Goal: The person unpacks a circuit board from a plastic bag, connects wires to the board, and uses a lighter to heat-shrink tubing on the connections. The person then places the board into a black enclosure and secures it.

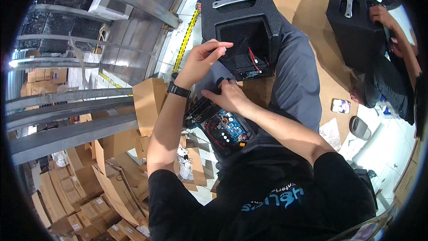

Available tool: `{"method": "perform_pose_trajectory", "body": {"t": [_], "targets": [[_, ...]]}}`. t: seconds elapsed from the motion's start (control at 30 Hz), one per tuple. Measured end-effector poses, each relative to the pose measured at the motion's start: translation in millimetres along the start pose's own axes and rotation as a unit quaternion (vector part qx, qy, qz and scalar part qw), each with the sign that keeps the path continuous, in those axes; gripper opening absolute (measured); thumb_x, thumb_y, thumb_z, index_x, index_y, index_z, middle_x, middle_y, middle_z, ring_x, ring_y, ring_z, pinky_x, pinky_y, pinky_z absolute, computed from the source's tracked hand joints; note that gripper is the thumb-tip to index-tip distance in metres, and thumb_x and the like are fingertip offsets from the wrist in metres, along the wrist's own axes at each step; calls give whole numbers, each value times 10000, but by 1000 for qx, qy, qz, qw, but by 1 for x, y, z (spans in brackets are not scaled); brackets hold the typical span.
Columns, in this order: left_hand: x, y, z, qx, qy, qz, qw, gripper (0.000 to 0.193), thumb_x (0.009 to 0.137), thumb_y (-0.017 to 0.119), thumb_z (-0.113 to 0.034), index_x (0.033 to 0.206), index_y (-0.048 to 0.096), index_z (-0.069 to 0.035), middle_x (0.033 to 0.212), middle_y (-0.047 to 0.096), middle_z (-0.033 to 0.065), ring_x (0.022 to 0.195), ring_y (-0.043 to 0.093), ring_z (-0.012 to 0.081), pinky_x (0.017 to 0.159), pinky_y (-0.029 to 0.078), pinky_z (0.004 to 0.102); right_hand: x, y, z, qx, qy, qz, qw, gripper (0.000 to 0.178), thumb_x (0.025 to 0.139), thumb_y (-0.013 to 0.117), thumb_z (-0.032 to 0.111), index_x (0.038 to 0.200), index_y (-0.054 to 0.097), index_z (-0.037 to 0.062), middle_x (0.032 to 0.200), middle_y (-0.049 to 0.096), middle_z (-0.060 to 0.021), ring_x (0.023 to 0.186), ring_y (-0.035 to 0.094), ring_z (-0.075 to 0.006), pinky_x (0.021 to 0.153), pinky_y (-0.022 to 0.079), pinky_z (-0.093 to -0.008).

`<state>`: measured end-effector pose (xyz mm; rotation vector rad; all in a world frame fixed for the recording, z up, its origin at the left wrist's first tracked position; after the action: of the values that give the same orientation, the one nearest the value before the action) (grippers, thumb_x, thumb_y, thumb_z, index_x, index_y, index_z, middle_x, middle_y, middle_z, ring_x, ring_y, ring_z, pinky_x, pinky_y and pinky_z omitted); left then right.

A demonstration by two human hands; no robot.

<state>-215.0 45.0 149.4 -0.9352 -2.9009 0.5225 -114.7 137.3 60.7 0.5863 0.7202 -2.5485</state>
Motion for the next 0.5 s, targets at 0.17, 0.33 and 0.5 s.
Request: {"method": "perform_pose_trajectory", "body": {"t": [0.17,0.33,0.5], "targets": [[1,-4,-4,33,27,14,999,317,1080,612,-131,1368,696,-27,962,515,-38,931,479,75,892,385,216,-2,-11,-16,96,51,73,991,1166,775,673,836,1378,579,-157,1379,616,-366,1304,627,-425,1087,497,-430],[0,-8,-9,51,66,1,996,310,1073,620,-113,1366,703,-59,969,529,-26,879,475,74,789,397,225,-17,-9,-36,205,50,-32,977,812,839,736,708,1099,756,-60,1054,746,-180,1047,695,-253,924,517,-370],[0,-11,-4,-16,-4,-44,999,293,1043,674,-86,1330,724,-53,1017,619,-8,922,569,69,836,468,229,-34,-32,-53,354,-28,-49,934,530,954,745,536,1110,716,30,983,689,-23,931,613,-128,843,477,-283]]}}
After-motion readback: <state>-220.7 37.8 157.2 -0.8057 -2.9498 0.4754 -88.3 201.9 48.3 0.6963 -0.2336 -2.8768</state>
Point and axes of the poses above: each hand's wrist, its own x-axis towards the middle knuckle, its own y-axis out of the palm, z = x × y, the point moved 4 cm from there along x, towards the middle knuckle
